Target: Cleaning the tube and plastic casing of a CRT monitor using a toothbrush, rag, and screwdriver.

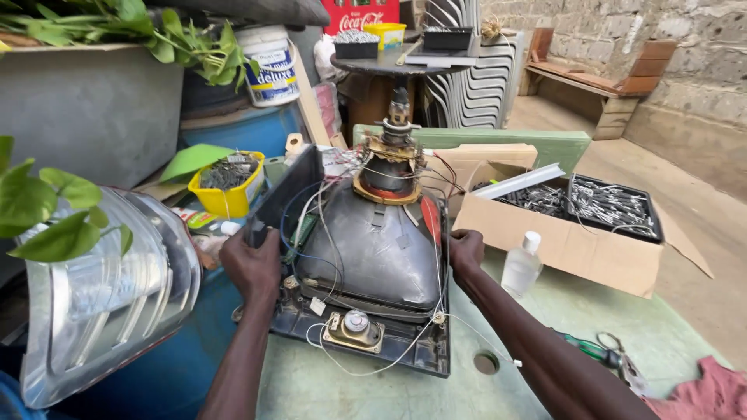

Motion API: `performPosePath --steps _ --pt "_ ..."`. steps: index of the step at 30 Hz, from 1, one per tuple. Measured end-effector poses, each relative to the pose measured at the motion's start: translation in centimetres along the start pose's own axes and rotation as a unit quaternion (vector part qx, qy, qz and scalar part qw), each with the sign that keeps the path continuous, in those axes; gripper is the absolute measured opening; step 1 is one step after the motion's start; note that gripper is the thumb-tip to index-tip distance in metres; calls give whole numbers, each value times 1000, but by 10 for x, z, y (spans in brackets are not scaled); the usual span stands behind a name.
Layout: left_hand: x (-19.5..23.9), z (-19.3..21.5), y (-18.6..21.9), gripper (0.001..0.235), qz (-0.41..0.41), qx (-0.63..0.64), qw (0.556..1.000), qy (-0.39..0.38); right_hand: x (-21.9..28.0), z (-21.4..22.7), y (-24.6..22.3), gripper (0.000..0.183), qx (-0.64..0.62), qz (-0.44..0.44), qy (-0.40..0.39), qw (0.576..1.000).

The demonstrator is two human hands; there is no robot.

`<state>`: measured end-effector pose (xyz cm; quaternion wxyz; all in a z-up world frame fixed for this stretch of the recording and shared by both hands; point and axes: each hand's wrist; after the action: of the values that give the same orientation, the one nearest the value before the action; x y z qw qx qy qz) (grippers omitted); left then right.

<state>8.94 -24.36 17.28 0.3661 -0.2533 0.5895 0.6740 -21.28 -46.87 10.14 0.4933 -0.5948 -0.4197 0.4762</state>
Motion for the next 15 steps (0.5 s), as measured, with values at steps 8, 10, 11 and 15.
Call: performPosePath --steps 8,10,11,15 --pt "-27 -34 -15 23 -8 59 997 -58 -24 -20 46 27 -26 -54 67 996" --pt "-28 -33 -19 23 -8 82 995 -54 -21 -20 50 27 29 -59 13 998" --pt "-27 -34 -22 23 -9 84 995 -53 -19 -18 44 27 27 -56 15 998" --pt "-13 -27 -34 22 14 30 997 -68 0 -12 37 24 40 -60 48 996"
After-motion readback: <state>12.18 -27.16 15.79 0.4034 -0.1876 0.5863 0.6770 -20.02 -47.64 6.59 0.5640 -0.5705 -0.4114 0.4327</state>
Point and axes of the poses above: each hand's wrist, its own x-axis away from the middle knuckle, its own z-axis out of the back of the hand, y = z × x, and after that the axes turned 15 degrees about -x, right-handed
